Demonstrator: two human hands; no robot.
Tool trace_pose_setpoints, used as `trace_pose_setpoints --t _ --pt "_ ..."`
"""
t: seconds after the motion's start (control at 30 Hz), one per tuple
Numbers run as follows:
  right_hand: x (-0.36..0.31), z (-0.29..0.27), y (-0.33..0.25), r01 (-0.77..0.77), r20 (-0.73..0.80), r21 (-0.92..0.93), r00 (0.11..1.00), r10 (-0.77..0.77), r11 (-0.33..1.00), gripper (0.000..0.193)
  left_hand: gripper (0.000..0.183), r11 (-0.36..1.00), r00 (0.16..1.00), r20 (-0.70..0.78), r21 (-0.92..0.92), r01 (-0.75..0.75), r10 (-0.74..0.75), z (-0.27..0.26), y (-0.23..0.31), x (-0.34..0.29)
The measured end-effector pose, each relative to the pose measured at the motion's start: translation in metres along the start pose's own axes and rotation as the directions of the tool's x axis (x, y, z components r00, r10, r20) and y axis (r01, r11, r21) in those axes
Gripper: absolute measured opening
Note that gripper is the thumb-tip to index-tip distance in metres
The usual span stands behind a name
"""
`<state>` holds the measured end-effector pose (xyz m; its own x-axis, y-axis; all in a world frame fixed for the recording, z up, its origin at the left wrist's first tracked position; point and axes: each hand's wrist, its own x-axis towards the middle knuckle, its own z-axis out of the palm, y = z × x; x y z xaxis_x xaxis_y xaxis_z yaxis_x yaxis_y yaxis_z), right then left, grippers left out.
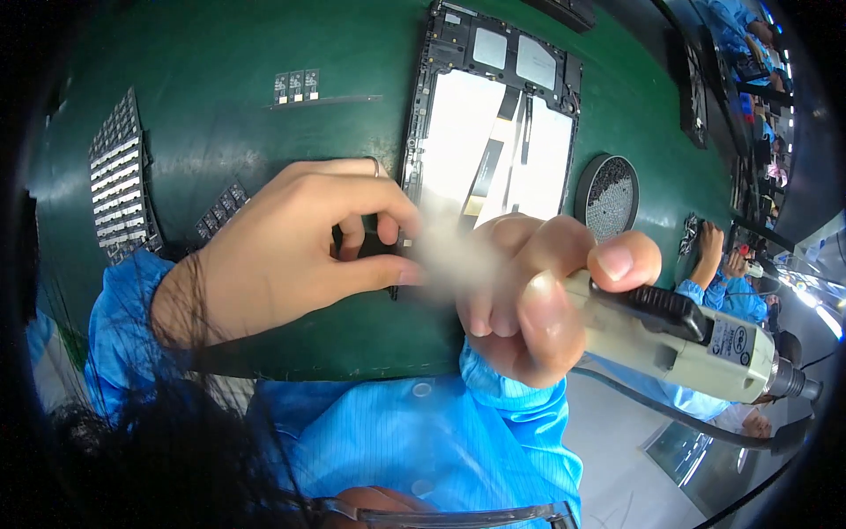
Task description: The person repeatedly takes tablet device frames from a conveyor line, attaches small electronic components by hand, fastens them using an electric screwdriver, and places the assembled units back onto the line.
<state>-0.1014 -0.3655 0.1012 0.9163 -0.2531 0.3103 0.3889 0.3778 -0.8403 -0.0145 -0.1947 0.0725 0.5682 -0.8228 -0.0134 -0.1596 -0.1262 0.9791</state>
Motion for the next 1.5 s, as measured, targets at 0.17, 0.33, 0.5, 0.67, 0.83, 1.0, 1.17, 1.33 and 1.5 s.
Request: trace_pose_setpoints --t 0.17,0.33,0.5,0.67,0.83,1.0,1.17,1.33,1.5 --pt "0.003 -0.008 0.001 0.033 0.170 -0.026 0.985 -0.028 0.999 0.032 0.015 0.999 0.999 -0.021 0.039 -0.024 0.025 0.008 -0.001 0.003" --pt "0.002 -0.007 0.002 0.057 0.165 0.000 0.985 -0.056 0.998 0.032 0.012 0.996 0.995 -0.084 -0.069 -0.054 0.048 0.017 -0.006 0.002" --pt "-0.004 -0.006 0.000 0.060 0.122 -0.016 0.991 -0.058 0.998 0.032 0.015 0.996 0.994 -0.087 -0.053 -0.066 0.061 0.018 -0.006 0.001" --pt "-0.014 -0.004 -0.006 -0.061 -0.062 -0.140 0.997 0.053 0.988 0.033 0.032 0.991 0.991 -0.003 0.001 0.137 -0.137 -0.007 0.009 0.004" --pt "-0.014 -0.002 0.004 -0.064 -0.022 -0.206 0.998 0.061 0.977 0.035 0.028 0.971 0.979 -0.111 -0.188 0.147 -0.170 0.003 -0.009 0.009" --pt "-0.015 -0.004 0.011 -0.050 0.014 -0.173 0.998 0.053 0.984 0.036 0.027 0.984 0.985 -0.118 -0.135 0.112 -0.129 0.009 -0.015 0.009" --pt "-0.015 -0.005 0.016 0.029 0.078 -0.183 0.997 -0.015 0.983 0.036 0.026 0.990 0.983 -0.158 -0.120 0.075 -0.093 0.014 -0.017 0.007" --pt "-0.016 -0.008 0.015 0.014 0.116 -0.162 0.993 0.005 0.987 0.038 0.023 0.991 0.984 -0.157 -0.116 0.064 -0.082 0.016 -0.016 0.006" --pt "-0.018 -0.002 0.011 -0.006 0.055 -0.152 0.998 0.015 0.988 0.035 0.022 0.988 0.985 -0.133 -0.122 0.091 -0.107 0.017 -0.012 0.005"
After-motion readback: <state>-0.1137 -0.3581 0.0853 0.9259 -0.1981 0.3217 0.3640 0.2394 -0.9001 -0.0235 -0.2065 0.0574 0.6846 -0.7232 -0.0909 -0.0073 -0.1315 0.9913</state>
